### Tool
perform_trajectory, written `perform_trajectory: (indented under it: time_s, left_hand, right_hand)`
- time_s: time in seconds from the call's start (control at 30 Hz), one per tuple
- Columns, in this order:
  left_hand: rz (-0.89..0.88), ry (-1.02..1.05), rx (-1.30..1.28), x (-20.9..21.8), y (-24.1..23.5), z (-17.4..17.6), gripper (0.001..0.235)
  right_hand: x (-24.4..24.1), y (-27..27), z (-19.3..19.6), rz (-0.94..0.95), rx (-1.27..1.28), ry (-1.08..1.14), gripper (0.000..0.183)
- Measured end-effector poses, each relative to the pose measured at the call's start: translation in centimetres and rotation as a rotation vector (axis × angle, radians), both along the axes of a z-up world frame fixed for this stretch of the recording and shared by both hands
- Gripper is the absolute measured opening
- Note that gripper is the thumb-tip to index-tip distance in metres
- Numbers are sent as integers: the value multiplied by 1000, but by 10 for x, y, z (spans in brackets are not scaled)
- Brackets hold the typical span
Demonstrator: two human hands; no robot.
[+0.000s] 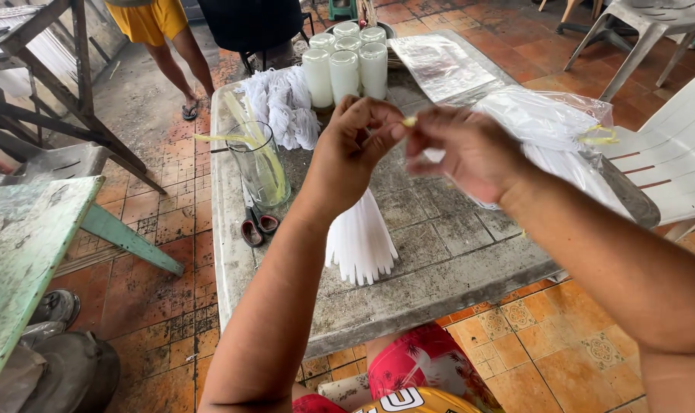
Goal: Gathering white sticks into bundles and tying them with yellow plastic strips
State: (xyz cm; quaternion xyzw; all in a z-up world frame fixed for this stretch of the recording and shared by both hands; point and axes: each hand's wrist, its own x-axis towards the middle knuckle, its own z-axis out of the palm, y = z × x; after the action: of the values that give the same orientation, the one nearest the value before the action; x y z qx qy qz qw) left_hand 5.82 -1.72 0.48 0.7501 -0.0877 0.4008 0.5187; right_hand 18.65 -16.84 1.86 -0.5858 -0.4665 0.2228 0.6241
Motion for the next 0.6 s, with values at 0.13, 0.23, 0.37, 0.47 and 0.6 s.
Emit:
perform_trajectory:
  time_s: [0.13, 0.23, 0.37, 0.47, 0.6]
  left_hand:
    - [-142, 41, 149, -6, 2, 11, 7]
    - [-163, 81, 270, -14, 1, 13, 6]
    - [-162, 118, 306, -29, 2, 8, 5]
    - [-62, 76, 176, -25, 8, -21, 5]
    - [30, -33, -301, -15, 5, -52, 5]
  right_hand:
    - [6, 18, -38, 387, -157, 706, 25]
    - [2, 26, -48, 423, -131, 830, 34]
    - [4, 32, -70, 356, -58, 820, 33]
    - [-16, 36, -75, 30, 60, 285, 19]
    - [-47, 48, -82, -319, 331, -207, 10]
